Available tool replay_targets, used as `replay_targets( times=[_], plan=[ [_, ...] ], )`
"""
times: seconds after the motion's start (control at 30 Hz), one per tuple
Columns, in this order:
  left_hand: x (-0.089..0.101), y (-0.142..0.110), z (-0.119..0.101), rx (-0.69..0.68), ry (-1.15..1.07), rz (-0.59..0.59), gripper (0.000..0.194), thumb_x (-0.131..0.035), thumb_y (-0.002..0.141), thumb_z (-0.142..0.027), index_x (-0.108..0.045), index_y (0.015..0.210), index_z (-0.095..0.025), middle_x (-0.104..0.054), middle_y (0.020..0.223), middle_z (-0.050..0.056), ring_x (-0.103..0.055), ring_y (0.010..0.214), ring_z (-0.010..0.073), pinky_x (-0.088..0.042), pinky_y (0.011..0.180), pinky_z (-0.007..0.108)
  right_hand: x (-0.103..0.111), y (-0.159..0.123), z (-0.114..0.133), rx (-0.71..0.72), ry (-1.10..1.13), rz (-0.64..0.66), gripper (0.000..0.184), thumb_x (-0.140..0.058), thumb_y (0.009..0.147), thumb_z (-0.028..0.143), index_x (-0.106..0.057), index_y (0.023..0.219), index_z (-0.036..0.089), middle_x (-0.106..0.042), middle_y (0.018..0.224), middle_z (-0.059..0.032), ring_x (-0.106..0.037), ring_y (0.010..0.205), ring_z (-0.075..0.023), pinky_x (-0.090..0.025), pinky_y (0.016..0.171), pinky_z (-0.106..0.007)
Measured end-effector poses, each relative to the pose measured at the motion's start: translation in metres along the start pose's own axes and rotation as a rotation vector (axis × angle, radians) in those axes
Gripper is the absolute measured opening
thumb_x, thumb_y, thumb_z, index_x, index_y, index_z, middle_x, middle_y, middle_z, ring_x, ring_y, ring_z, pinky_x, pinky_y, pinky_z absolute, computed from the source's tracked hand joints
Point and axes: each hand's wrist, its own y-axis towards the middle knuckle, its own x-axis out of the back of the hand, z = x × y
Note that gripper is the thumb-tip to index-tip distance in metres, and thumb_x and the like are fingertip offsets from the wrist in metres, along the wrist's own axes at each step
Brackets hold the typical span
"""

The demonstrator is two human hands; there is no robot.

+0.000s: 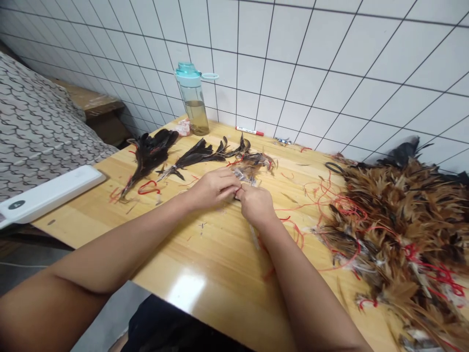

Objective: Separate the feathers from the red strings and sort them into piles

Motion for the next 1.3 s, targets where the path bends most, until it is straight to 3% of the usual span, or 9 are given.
replay_targets(
  times=[0.13, 0.23, 0.4, 0.57, 0.67, 0.77, 1.0, 1.17, 1.3],
  plan=[
    [0.003, -0.001, 0.014, 0.267, -0.418, -0.022, 0.023, -0.056, 0.086, -0.035, -0.067, 0.085, -0.015, -0.069, 0.085, 0.007, -0.061, 0.078, 0.0148, -0.046, 0.074, 0.027, -0.004, 0.002, 0.001, 0.057, 0.321, -0.084, 0.026, -0.038, 0.088, 0.018, -0.063, 0.085, 0.021, -0.067, 0.092, -0.0075, -0.059, 0.085, -0.0192, -0.041, 0.072, -0.028],
    [0.003, -0.001, 0.020, 0.352, -0.617, 0.006, 0.030, -0.060, 0.082, -0.042, -0.067, 0.084, -0.013, -0.070, 0.083, 0.008, -0.062, 0.076, 0.0168, -0.047, 0.069, 0.028, -0.006, 0.005, 0.001, 0.054, 0.670, -0.202, 0.029, -0.035, 0.090, 0.027, -0.053, 0.068, 0.022, -0.058, 0.068, -0.0036, -0.055, 0.068, -0.0173, -0.043, 0.067, -0.029],
    [-0.006, -0.001, 0.009, 0.329, -0.313, -0.026, 0.023, -0.059, 0.083, -0.036, -0.065, 0.078, -0.014, -0.067, 0.075, 0.004, -0.059, 0.072, 0.0149, -0.044, 0.068, 0.025, -0.016, 0.008, -0.006, -0.169, 1.066, -0.303, 0.032, -0.033, 0.091, 0.042, -0.046, 0.069, 0.023, -0.042, 0.055, 0.0038, -0.043, 0.049, -0.0134, -0.038, 0.054, -0.026],
    [-0.017, -0.002, -0.013, 0.120, 0.024, -0.014, 0.023, -0.045, 0.090, -0.022, -0.063, 0.077, -0.016, -0.064, 0.077, 0.005, -0.056, 0.074, 0.0138, -0.042, 0.071, 0.025, -0.020, 0.009, -0.010, -0.283, 0.681, -0.343, 0.030, -0.033, 0.090, 0.030, -0.049, 0.066, 0.022, -0.054, 0.064, -0.0021, -0.053, 0.068, -0.0175, -0.040, 0.063, -0.027],
    [-0.019, -0.002, -0.017, 0.019, 0.126, 0.007, 0.026, -0.042, 0.090, -0.017, -0.061, 0.072, -0.016, -0.061, 0.074, 0.006, -0.054, 0.072, 0.0149, -0.042, 0.070, 0.027, -0.010, 0.005, -0.005, -0.275, 0.307, -0.231, 0.026, -0.037, 0.089, 0.025, -0.062, 0.082, 0.022, -0.064, 0.089, -0.0071, -0.058, 0.081, -0.0194, -0.039, 0.065, -0.028],
    [-0.015, -0.002, -0.016, -0.043, 0.232, 0.017, 0.025, -0.040, 0.089, -0.014, -0.061, 0.075, -0.015, -0.060, 0.076, 0.008, -0.052, 0.074, 0.0169, -0.042, 0.073, 0.030, -0.001, 0.001, 0.001, -0.258, 0.042, -0.101, 0.028, -0.037, 0.092, 0.026, -0.065, 0.093, 0.023, -0.066, 0.099, -0.0076, -0.060, 0.077, -0.0178, -0.035, 0.061, -0.028],
    [-0.003, -0.001, -0.011, -0.088, 0.274, 0.032, 0.026, -0.038, 0.091, -0.016, -0.062, 0.078, -0.015, -0.061, 0.079, 0.009, -0.052, 0.080, 0.0180, -0.041, 0.078, 0.031, 0.001, 0.000, 0.000, -0.100, -0.093, -0.010, 0.025, -0.041, 0.088, 0.015, -0.065, 0.093, 0.018, -0.067, 0.095, -0.0113, -0.061, 0.079, -0.0189, -0.035, 0.066, -0.029],
    [0.003, -0.001, 0.010, 0.179, -0.153, 0.094, 0.018, -0.050, 0.087, -0.024, -0.064, 0.080, -0.015, -0.066, 0.079, 0.006, -0.058, 0.077, 0.0150, -0.043, 0.073, 0.027, -0.009, 0.004, -0.005, 0.045, 0.303, -0.047, 0.023, -0.039, 0.087, 0.017, -0.061, 0.083, 0.020, -0.065, 0.089, -0.0075, -0.058, 0.084, -0.0189, -0.039, 0.071, -0.028],
    [0.004, 0.000, 0.018, 0.380, -0.592, 0.123, 0.026, -0.060, 0.082, -0.039, -0.065, 0.080, -0.013, -0.068, 0.079, 0.007, -0.061, 0.071, 0.0151, -0.046, 0.068, 0.026, -0.014, 0.007, -0.005, 0.021, 0.912, -0.118, 0.033, -0.038, 0.091, 0.040, -0.051, 0.068, 0.021, -0.049, 0.061, 0.0004, -0.049, 0.058, -0.0145, -0.039, 0.061, -0.027]
  ],
)
